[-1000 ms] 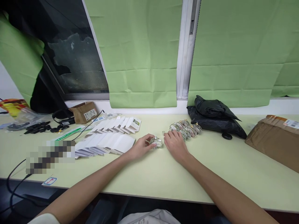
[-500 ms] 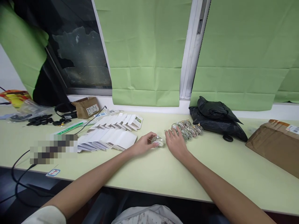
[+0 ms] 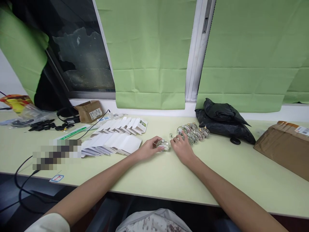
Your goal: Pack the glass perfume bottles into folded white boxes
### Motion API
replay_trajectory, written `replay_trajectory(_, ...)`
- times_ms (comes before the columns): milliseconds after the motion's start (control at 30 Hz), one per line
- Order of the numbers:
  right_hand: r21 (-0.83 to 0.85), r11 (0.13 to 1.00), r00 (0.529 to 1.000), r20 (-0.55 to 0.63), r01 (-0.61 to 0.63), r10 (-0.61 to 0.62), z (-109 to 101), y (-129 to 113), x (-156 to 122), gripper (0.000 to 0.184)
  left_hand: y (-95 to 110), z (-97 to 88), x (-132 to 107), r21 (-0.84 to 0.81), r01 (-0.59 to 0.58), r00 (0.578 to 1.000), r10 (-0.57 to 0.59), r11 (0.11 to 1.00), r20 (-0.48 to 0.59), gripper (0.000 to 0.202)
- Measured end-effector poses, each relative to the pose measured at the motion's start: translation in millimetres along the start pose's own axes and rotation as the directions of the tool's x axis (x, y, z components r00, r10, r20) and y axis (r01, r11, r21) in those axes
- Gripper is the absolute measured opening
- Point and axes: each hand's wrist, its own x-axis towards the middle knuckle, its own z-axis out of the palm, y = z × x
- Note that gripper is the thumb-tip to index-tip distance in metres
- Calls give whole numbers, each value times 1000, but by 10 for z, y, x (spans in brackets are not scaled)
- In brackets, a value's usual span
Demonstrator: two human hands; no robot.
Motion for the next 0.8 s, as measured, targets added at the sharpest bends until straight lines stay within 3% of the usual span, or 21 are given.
replay_trajectory(267, 64, 998, 1000, -16, 16, -15, -37, -1, -39, 35, 64, -8, -23, 2, 4, 1000, -4, 1000, 3, 43)
replay_trajectory(500, 304, 947, 976, -148, -106, 157, -96, -26, 26, 31, 48, 3, -18, 9, 5, 1000, -5, 1000, 2, 43)
replay_trajectory(667, 508, 860, 948, -255, -37, 191, -191, -85, 36, 31, 31, 43, -18, -12, -17, 1000, 17, 1000, 18, 42)
replay_trajectory(800, 563, 826, 956, -257, 28, 143, -249, -140, 24, 31, 60, 68, -33, 2, -18, 999, 18, 1000, 31, 44)
